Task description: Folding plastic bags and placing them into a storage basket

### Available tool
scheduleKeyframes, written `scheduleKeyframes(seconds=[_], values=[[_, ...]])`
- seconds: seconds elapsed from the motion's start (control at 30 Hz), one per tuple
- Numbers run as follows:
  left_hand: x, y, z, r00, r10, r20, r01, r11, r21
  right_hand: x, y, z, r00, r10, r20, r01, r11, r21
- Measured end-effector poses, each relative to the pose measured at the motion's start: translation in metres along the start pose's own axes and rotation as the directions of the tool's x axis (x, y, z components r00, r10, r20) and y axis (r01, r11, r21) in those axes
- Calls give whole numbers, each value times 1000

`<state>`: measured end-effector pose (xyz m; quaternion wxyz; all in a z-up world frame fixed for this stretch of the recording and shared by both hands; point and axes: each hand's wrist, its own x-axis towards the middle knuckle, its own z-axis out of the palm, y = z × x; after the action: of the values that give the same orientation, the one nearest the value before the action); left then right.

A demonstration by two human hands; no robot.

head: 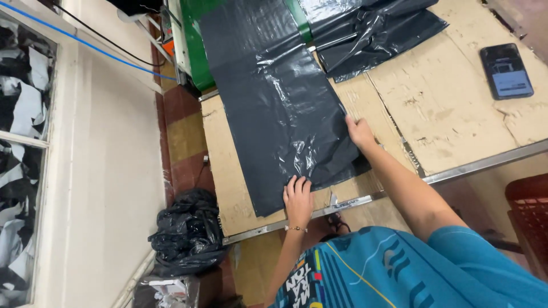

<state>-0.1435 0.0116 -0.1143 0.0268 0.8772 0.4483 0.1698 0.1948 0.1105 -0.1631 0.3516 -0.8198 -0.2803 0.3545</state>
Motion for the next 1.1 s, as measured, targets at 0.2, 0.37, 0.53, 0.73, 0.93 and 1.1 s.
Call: scheduleKeyframes(seconds=[0.2,0.37,0.53,0.73,0.93,1.1], values=[[1,7,-11,998,-54,-34,53,998,-28,-96,-96,-34,960,-168,225,247,886,-393],[-2,-19,-26,933,-281,-225,306,948,86,-123,-149,-56,831,-476,288,456,879,137],[-47,-132,-7,834,-246,-494,370,914,168,-180,-160,-95,831,-487,269,301,800,520],[-114,-58,-273,874,-210,-438,223,975,-22,-214,-83,-163,599,-560,573,54,742,668],[-155,-25,-433,994,-19,-105,7,993,-116,-311,-53,-228,510,-745,429,697,650,302],[-9,-93,-403,953,71,-295,-170,930,-325,-285,-111,-212,506,-860,67,852,511,114]])
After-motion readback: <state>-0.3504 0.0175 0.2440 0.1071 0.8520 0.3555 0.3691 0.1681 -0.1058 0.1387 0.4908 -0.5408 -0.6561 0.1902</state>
